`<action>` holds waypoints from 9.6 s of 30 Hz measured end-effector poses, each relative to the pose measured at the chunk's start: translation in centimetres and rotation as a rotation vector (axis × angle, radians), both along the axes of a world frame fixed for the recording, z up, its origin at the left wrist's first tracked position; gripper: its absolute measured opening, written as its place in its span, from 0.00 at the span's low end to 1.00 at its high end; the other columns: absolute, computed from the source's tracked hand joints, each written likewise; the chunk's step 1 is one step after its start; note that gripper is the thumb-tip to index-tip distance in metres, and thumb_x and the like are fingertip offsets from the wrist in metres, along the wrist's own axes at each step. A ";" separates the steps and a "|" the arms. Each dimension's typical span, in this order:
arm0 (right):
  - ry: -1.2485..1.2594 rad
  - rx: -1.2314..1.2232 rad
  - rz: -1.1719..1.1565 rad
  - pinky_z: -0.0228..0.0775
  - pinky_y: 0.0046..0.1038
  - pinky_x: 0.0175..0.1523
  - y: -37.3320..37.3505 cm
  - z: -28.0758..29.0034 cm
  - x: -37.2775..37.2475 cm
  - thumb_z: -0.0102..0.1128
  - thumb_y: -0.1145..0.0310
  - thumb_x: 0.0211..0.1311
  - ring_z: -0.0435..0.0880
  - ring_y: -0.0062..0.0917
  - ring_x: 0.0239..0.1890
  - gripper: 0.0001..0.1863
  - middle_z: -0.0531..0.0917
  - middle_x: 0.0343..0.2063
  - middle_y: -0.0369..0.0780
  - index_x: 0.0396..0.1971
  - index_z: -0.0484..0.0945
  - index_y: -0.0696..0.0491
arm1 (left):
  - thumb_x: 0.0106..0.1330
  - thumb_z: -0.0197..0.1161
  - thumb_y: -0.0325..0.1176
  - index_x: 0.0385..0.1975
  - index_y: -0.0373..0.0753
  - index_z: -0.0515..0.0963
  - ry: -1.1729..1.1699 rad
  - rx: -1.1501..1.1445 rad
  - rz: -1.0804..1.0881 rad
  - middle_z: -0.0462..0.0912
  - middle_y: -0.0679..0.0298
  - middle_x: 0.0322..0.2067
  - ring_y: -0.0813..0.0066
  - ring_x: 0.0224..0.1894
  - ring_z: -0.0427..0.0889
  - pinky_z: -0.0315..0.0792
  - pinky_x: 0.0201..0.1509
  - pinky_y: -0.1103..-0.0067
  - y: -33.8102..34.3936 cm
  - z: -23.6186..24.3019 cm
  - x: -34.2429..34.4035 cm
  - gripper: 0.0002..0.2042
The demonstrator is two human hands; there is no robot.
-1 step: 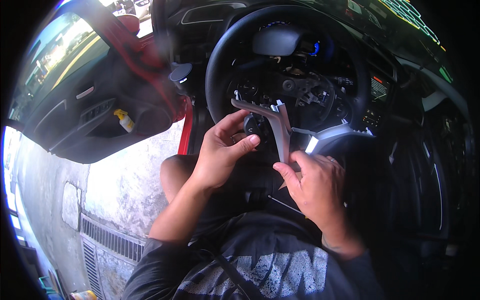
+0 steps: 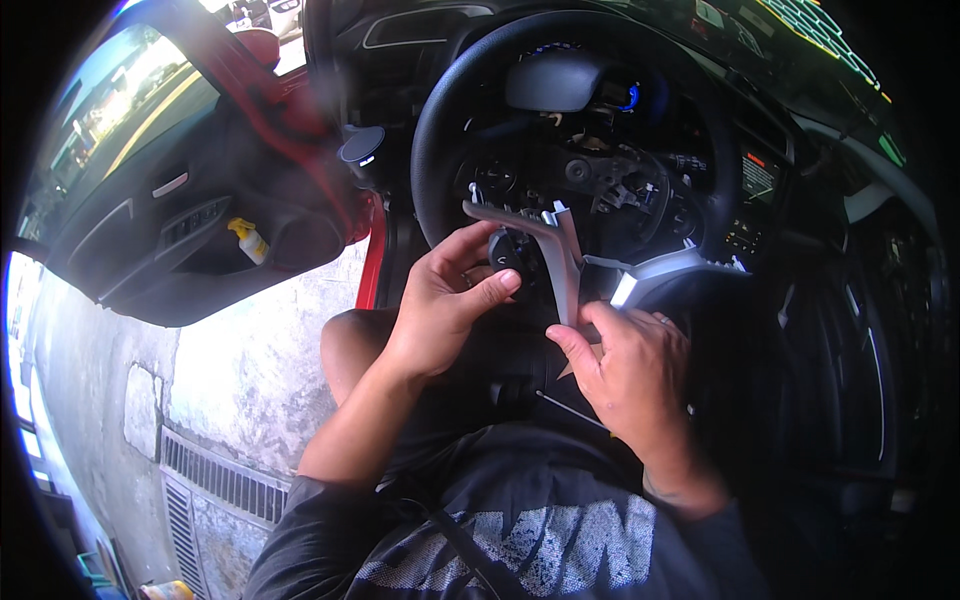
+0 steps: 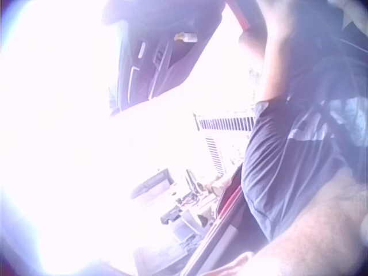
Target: The person removes the lower trim of a car's steering wheel using a screwdriver. They then detach the internal control module and proceed to disassemble it on their lap, separating the housing and internal components.
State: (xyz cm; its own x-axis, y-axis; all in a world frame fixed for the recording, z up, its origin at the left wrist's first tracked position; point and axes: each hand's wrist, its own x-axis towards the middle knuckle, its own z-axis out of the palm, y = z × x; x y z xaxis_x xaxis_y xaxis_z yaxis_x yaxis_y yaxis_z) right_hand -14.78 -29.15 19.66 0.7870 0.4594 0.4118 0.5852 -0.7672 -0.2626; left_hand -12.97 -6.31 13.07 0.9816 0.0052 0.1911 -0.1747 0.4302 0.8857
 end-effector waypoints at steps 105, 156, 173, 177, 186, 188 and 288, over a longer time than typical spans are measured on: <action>-0.537 -0.105 0.205 0.73 0.31 0.35 -5.1 -1.4 3.3 0.73 0.73 0.59 0.84 0.28 0.29 0.10 0.82 0.25 0.35 0.41 0.91 0.55 | 0.61 0.65 0.08 0.47 0.30 0.73 -1.103 0.540 0.362 0.87 0.40 0.53 0.29 0.59 0.86 0.84 0.63 0.53 -3.2 -1.9 -3.7 0.17; -0.578 0.118 0.175 0.77 0.38 0.42 -6.3 -5.3 6.0 0.76 0.61 0.64 0.85 0.36 0.30 0.22 0.88 0.28 0.39 0.54 0.89 0.55 | 0.63 0.83 0.28 0.73 0.35 0.69 -0.501 0.023 -0.214 0.63 0.50 0.77 0.59 0.77 0.69 0.62 0.83 0.62 -7.2 -1.8 -3.6 0.39; -0.553 0.141 0.176 0.81 0.33 0.44 -7.4 -6.8 4.4 0.79 0.70 0.60 0.90 0.27 0.31 0.27 0.89 0.29 0.37 0.60 0.86 0.58 | 0.65 0.77 0.18 0.80 0.41 0.59 0.070 -0.272 -0.757 0.67 0.58 0.72 0.71 0.67 0.78 0.78 0.72 0.69 -8.2 -4.0 -4.5 0.45; -0.554 0.149 0.199 0.82 0.31 0.46 -7.7 -7.3 4.5 0.77 0.69 0.62 0.92 0.28 0.34 0.27 0.92 0.34 0.38 0.61 0.85 0.59 | 0.58 0.85 0.23 0.79 0.40 0.60 0.098 -0.223 -0.747 0.69 0.58 0.72 0.68 0.72 0.75 0.74 0.74 0.68 -8.5 -4.3 -4.6 0.49; -0.482 0.160 0.182 0.83 0.32 0.47 -7.3 -7.6 3.9 0.77 0.70 0.62 0.92 0.27 0.36 0.26 0.92 0.34 0.37 0.61 0.85 0.59 | 0.60 0.79 0.15 0.74 0.39 0.61 0.260 -0.399 -0.770 0.79 0.63 0.61 0.74 0.62 0.83 0.76 0.70 0.71 -8.9 -4.8 -4.7 0.43; -0.491 0.178 0.195 0.83 0.32 0.46 -7.2 -7.8 4.1 0.77 0.71 0.62 0.92 0.27 0.35 0.26 0.91 0.33 0.38 0.61 0.85 0.60 | 0.59 0.80 0.17 0.71 0.37 0.65 0.312 -0.408 -0.821 0.81 0.63 0.59 0.75 0.59 0.84 0.77 0.68 0.73 -8.9 -4.6 -4.5 0.41; 0.261 -0.063 0.301 0.78 0.36 0.48 -14.6 -12.1 -2.3 0.79 0.75 0.53 0.83 0.34 0.44 0.07 0.84 0.35 0.36 0.31 0.89 0.52 | 0.51 0.86 0.20 0.56 0.34 0.80 0.333 -0.166 -0.674 0.90 0.65 0.43 0.78 0.45 0.90 0.84 0.54 0.78 -3.3 -6.4 -4.5 0.31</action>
